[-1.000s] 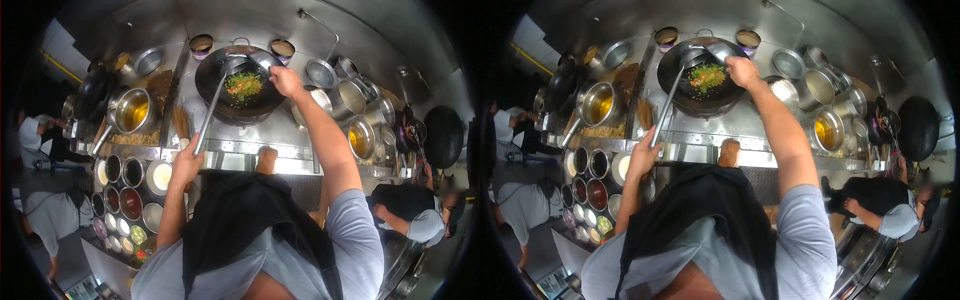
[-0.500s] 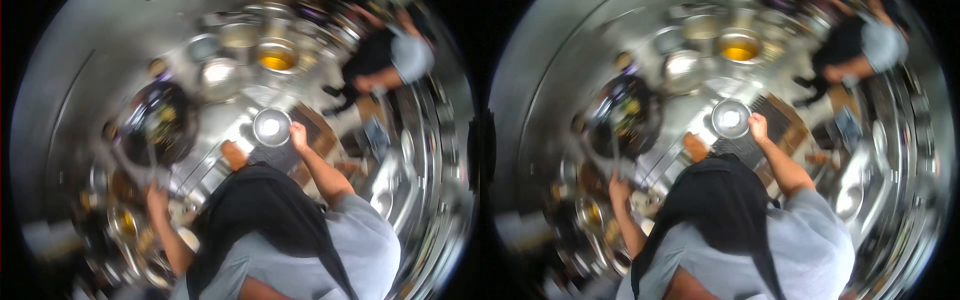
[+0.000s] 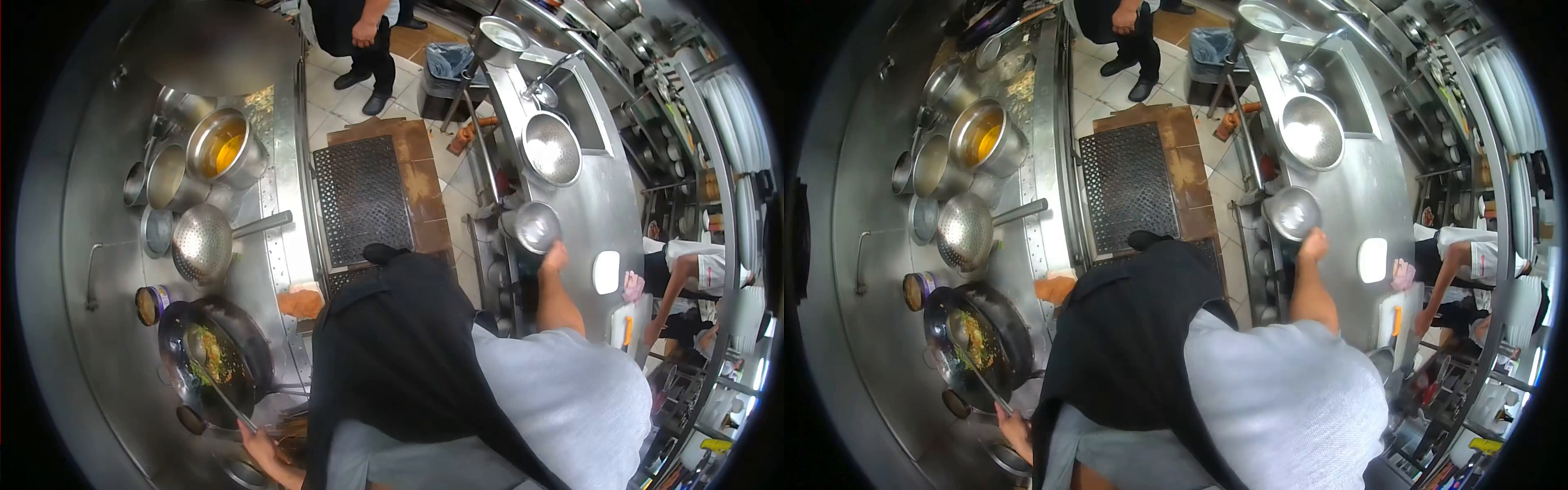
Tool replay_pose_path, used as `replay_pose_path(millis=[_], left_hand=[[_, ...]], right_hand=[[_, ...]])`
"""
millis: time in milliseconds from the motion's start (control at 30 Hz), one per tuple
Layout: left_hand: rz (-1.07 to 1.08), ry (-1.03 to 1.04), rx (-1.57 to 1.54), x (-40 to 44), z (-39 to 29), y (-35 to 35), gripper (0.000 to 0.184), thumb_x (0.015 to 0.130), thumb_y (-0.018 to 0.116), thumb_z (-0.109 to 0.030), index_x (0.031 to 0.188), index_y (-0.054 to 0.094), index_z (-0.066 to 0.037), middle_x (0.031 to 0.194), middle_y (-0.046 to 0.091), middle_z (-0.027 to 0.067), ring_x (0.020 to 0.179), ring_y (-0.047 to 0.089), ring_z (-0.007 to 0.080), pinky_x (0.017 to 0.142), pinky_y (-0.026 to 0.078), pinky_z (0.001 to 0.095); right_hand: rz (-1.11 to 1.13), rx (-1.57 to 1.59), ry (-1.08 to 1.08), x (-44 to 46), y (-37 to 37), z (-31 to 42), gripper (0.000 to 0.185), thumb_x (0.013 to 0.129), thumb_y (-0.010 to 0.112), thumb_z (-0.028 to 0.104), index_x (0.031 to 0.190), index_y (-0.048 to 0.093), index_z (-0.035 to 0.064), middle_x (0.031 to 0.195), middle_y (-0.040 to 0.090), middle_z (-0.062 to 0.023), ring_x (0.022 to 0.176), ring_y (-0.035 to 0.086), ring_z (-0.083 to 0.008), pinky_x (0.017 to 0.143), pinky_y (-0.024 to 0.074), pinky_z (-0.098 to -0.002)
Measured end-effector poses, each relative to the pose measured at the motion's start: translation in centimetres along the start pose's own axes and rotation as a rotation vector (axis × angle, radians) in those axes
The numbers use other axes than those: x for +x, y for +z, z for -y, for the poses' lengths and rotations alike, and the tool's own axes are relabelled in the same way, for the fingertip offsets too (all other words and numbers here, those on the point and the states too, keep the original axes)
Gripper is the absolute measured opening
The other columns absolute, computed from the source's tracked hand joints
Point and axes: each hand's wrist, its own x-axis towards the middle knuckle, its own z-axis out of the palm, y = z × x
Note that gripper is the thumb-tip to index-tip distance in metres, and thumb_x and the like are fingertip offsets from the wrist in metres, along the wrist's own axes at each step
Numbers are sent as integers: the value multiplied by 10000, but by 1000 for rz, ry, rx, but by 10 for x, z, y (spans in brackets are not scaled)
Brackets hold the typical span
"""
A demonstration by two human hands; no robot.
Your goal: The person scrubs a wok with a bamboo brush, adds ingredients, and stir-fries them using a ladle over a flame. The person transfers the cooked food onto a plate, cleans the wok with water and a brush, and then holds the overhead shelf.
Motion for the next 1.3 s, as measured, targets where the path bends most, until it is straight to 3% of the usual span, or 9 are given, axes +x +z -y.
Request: replay_pose_path(millis=[200,300,400,567,633,867,1133,1233,1300], left_hand=[[-53,37,164,1,-12,-34,700,808,509,39,1482,338,-41,748,571,86,427,468,143,368,403,290],[-79,-42,127,-29,-53,-29,683,827,532,40,1480,349,-48,763,570,74,440,456,126,374,397,280],[-138,-113,-156,-70,-74,-16,663,853,539,46,1480,352,-59,746,549,46,458,439,104,382,394,260],[-23,-104,-116,-80,-41,16,635,858,549,30,1464,376,-46,719,544,21,500,493,96,408,412,257],[-225,90,-120,-56,-8,44,635,828,539,35,1445,412,-45,632,520,7,479,476,95,416,370,273],[-674,-256,-68,20,-1,104,591,853,603,-131,1425,458,-98,813,670,141,611,594,180,615,493,337],[-366,-89,-105,-94,-52,99,609,849,633,-123,1429,450,-85,838,632,136,660,610,168,595,491,304],[-303,-156,-241,-124,-78,89,606,843,631,-107,1424,458,-87,864,634,129,655,592,161,601,492,308],[-189,-318,-414,-125,-88,78,604,829,634,-120,1410,471,-95,858,651,174,676,627,195,643,506,336]], right_hand=[[-91,890,568,6,14,15,379,881,472,366,949,602,17,736,633,-89,651,635,-203,531,464,-312],[111,772,485,-37,67,65,368,915,510,373,920,603,17,660,607,-79,550,613,-190,476,447,-281],[561,179,-154,-95,130,100,286,946,573,330,922,619,48,626,598,-60,482,576,-160,473,480,-313],[1047,68,-944,-211,230,145,287,937,603,313,940,650,30,694,632,-71,625,617,-154,580,495,-316],[1249,4,-906,-259,232,183,284,938,607,311,932,651,31,697,635,-71,617,613,-148,572,495,-310],[1826,-297,-527,-319,310,154,252,949,581,328,925,610,79,688,614,-68,554,589,-165,501,488,-295],[1888,-602,-385,-327,309,133,294,922,590,285,793,617,22,633,628,-102,522,593,-180,483,480,-321],[1891,-671,-472,-324,323,125,336,923,557,332,855,642,14,652,646,-110,557,633,-202,541,518,-349],[1871,-875,-1055,-327,308,144,385,912,534,370,876,660,8,682,668,-124,600,664,-227,589,541,-376]])
